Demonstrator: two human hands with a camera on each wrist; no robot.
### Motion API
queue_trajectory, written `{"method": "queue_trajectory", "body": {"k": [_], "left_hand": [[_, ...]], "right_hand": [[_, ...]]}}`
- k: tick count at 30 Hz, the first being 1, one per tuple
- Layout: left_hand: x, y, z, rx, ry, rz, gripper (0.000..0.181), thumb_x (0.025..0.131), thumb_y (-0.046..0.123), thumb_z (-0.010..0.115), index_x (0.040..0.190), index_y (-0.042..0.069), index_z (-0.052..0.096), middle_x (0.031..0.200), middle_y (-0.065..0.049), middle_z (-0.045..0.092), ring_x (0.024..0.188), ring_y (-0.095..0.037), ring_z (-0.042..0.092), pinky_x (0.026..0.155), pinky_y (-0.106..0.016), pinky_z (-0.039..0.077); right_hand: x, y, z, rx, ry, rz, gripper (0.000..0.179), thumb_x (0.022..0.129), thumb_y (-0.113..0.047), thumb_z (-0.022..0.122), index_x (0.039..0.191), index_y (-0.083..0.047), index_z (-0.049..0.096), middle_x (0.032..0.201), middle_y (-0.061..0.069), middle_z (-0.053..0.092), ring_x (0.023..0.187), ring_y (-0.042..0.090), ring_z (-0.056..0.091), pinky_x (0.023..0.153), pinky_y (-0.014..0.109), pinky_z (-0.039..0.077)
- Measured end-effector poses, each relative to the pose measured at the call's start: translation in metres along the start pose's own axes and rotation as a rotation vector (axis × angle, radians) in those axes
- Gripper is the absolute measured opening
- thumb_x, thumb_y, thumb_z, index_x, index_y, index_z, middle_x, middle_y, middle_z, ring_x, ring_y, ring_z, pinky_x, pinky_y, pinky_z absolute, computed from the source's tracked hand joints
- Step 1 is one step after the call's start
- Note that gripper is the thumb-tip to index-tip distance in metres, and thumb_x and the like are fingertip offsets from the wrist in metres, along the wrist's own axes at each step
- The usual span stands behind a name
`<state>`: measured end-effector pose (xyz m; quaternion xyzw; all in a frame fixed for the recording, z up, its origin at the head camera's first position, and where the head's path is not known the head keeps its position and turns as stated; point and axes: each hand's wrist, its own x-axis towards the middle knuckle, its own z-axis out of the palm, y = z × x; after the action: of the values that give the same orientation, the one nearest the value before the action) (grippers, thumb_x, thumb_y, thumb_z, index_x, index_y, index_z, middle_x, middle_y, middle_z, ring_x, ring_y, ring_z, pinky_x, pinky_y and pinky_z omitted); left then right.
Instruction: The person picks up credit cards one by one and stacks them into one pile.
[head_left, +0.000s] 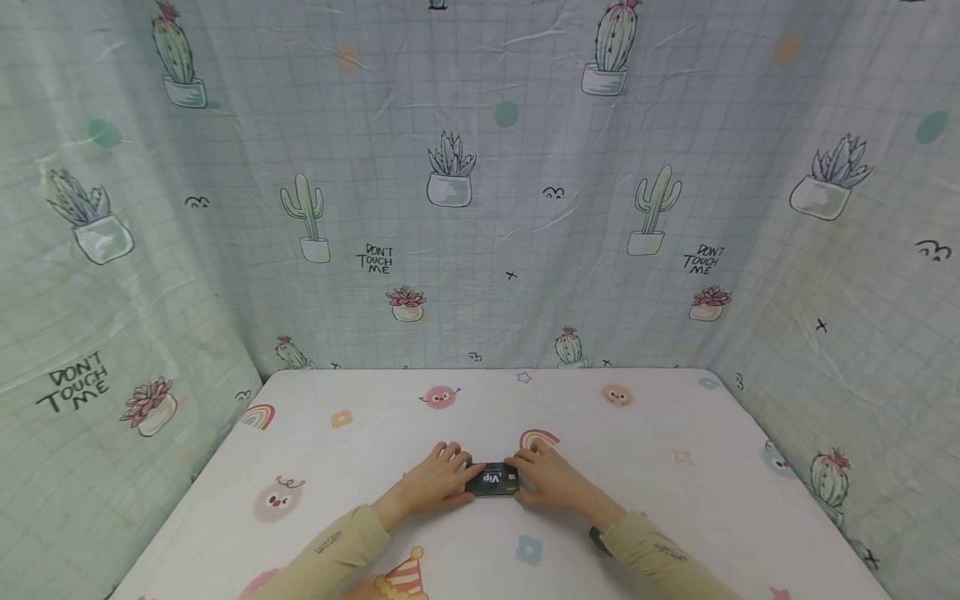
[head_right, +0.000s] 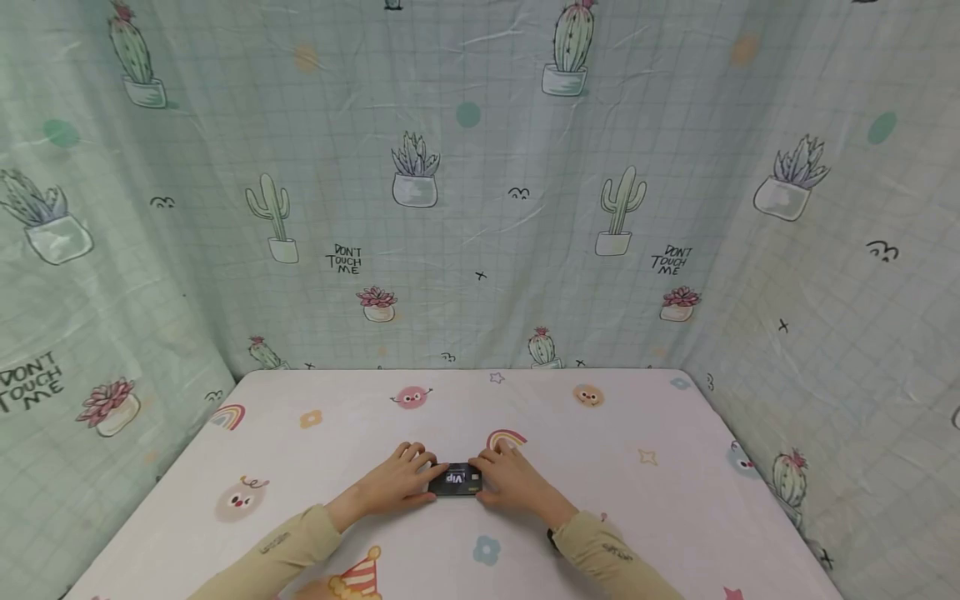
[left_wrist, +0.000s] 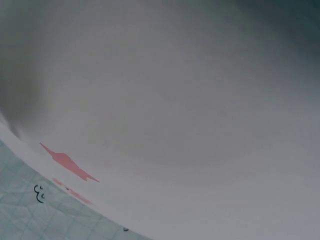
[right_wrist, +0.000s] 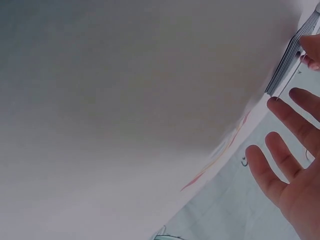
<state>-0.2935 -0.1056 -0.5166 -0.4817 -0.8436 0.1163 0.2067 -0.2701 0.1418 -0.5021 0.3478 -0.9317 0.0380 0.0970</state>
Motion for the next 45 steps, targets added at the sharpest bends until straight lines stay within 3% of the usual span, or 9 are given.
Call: {"method": "queue_trajectory", "body": {"k": [34,45], "left_hand": [[0.0026,-0.0003,0.0012,-0.077,-0.053,-0.019,0.045,0.086,0.048,0.049,0.121,0.021,0.054,0.107,0.000,0.056,0.098,-0.017,0.045,0.085,-0.036,0.038],[-0.0008,0.0003,0.0049,-0.005,-0.015,-0.057,0.048,0.083,0.054,0.047,0.118,0.022,0.054,0.096,0.001,0.052,0.091,-0.018,0.043,0.080,-0.036,0.036]], "right_hand": [[0.0009,0.0009,0.0019,0.041,-0.093,0.030,0.048,0.079,-0.039,0.062,0.121,-0.018,0.052,0.108,-0.004,0.053,0.093,0.012,0.038,0.081,0.031,0.040],[-0.0018,-0.0002,0.0008,-0.037,-0.078,0.014,0.050,0.078,-0.043,0.061,0.121,-0.019,0.052,0.102,-0.004,0.052,0.091,0.013,0.038,0.081,0.033,0.039]]}}
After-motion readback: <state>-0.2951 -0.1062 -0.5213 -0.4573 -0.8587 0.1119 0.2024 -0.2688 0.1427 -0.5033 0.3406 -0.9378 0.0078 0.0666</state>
